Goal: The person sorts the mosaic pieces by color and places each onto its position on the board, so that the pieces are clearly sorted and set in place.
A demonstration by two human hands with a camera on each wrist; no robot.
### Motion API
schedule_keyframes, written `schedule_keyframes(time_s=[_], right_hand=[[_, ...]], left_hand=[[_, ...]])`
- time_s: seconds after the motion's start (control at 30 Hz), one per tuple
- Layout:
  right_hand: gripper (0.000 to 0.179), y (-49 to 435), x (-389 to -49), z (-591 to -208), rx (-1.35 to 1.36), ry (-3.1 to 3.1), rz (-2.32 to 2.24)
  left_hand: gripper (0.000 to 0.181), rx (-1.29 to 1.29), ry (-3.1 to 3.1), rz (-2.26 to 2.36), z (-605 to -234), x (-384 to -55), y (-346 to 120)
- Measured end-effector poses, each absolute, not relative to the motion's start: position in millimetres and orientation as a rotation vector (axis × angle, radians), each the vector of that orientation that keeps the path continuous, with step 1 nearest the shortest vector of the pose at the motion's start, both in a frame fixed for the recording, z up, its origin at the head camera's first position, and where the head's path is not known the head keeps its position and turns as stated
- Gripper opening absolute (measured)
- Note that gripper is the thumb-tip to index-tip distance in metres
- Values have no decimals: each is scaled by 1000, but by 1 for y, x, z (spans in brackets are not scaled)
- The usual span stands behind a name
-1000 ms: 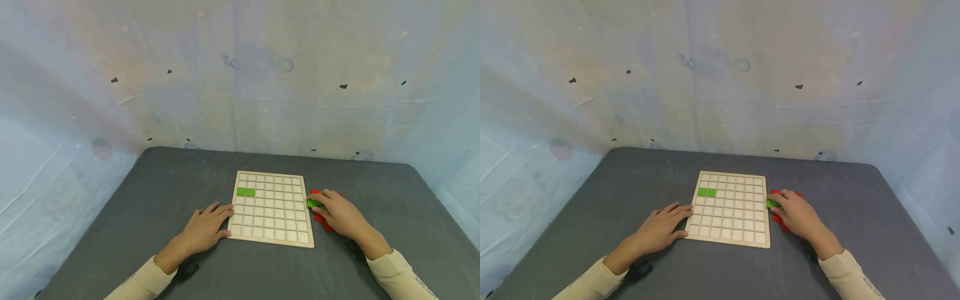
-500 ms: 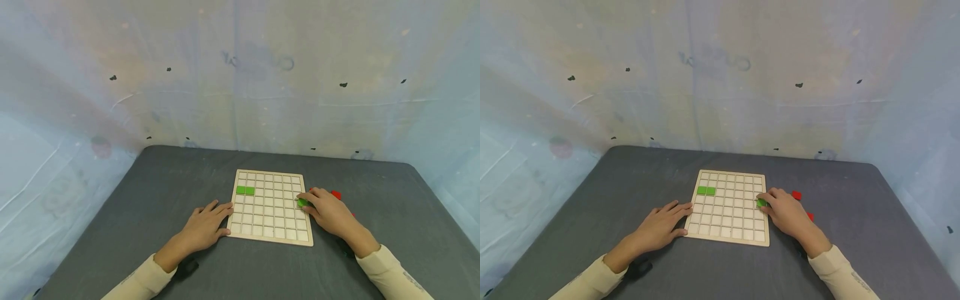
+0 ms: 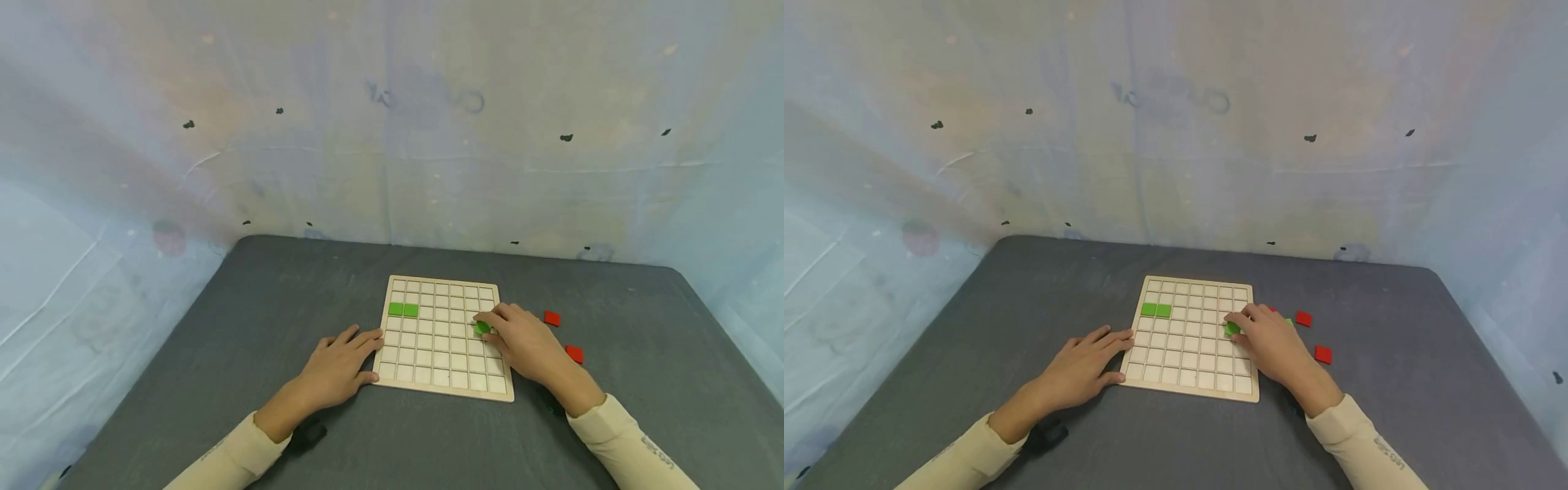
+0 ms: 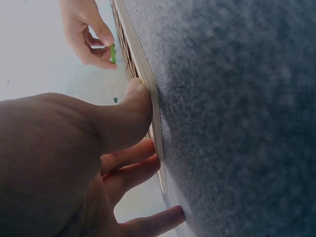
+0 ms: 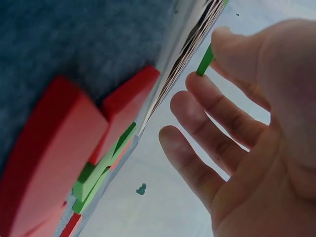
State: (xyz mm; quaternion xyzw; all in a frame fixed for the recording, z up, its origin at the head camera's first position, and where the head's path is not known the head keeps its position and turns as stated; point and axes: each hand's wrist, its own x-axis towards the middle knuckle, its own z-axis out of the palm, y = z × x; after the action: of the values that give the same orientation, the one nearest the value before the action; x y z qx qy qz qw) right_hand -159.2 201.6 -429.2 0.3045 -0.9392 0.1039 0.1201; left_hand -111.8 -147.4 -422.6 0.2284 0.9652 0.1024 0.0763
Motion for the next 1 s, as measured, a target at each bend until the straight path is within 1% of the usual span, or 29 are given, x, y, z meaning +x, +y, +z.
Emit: schedule_keyframes(time_s=[0.3,0.57,0.77,1.0], right_hand=[[38,202,-161,-427,870,-2776,300],[39,203,-165,-419,907,-2709,344],[38,194,-173,-407,952,-2697,403],[38,181,-182,-403,920,-2798,496]], left_hand=[[59,666,2897,312,-421,-111,-147],[58,676,2895,340,-420,-109,-147],[58,663,2901,337,-421,-109,-146],[58,658,2894,320,-422,-109,-146]])
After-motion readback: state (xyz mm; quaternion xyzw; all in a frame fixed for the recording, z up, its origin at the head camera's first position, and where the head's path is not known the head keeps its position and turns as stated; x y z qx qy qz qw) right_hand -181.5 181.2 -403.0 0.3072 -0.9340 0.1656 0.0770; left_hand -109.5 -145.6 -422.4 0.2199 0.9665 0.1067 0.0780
